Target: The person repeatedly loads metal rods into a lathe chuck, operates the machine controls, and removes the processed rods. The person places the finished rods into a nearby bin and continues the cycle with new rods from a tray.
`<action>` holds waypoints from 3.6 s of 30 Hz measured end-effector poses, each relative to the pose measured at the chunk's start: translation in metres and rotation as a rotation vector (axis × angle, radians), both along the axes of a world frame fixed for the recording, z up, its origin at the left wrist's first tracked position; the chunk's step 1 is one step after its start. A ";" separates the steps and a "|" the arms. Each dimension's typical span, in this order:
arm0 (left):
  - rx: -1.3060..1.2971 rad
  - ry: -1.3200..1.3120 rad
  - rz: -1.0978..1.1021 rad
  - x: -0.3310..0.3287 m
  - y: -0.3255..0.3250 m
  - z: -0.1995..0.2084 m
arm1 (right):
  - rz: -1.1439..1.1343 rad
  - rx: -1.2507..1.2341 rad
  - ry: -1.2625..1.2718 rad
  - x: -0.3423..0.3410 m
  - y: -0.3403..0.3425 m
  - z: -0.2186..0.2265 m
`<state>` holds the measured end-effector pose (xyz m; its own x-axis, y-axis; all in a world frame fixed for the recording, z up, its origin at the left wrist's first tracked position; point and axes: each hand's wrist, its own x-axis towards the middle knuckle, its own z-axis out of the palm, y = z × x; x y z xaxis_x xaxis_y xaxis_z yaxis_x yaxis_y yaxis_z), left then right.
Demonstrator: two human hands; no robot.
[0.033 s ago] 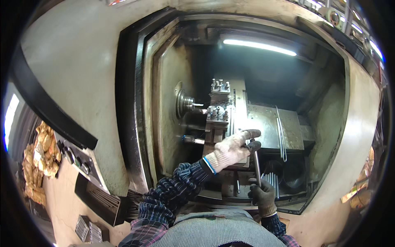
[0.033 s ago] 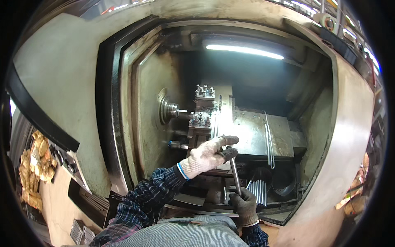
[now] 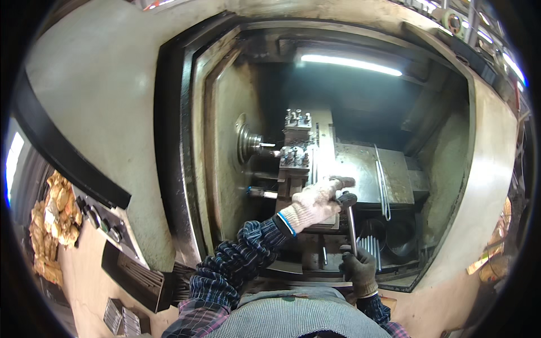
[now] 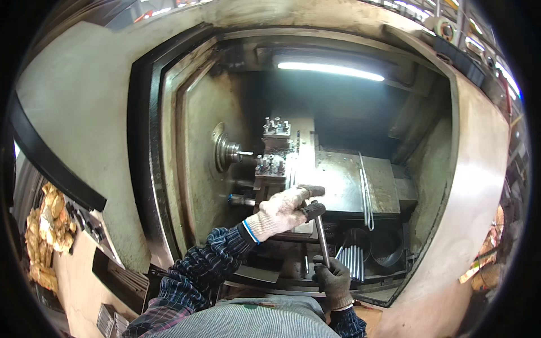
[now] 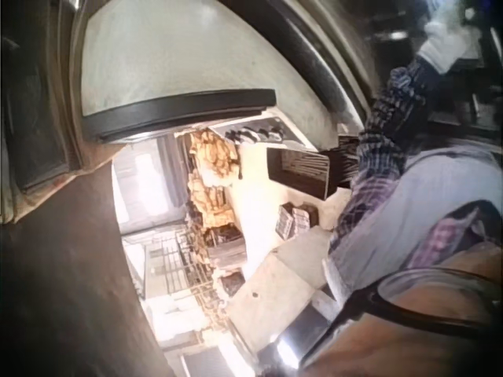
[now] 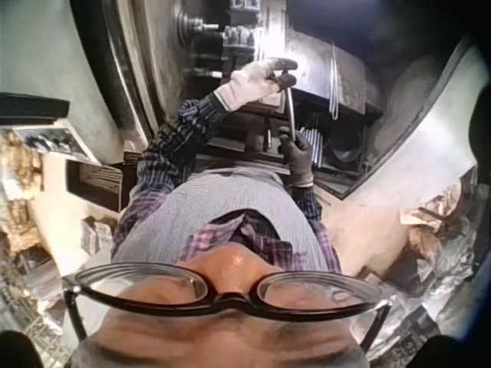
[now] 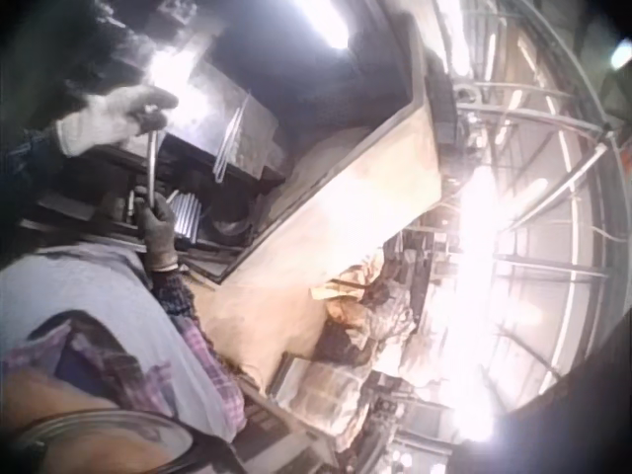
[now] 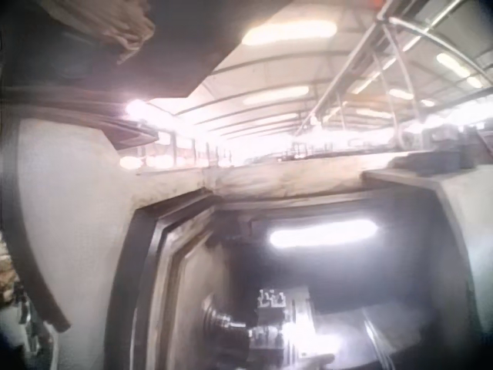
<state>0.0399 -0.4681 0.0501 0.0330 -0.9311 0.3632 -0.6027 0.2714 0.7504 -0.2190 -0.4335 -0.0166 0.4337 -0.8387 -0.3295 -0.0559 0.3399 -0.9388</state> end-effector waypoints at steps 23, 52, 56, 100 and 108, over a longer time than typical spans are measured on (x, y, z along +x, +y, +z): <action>0.864 -1.191 0.084 0.218 -0.165 -0.034 | -0.397 0.153 0.001 -0.073 0.070 -0.051; -0.290 0.778 0.572 0.047 0.238 0.104 | 0.282 -1.044 0.595 0.182 -0.212 0.033; -0.545 1.092 1.053 0.048 0.301 0.090 | 0.506 -1.288 0.924 0.242 -0.234 0.056; -0.682 -0.281 1.573 0.146 0.367 0.037 | 1.032 -1.090 0.937 0.367 -0.164 0.074; -0.835 -0.345 1.513 0.130 0.351 0.011 | 1.023 -1.099 0.823 0.363 -0.168 0.069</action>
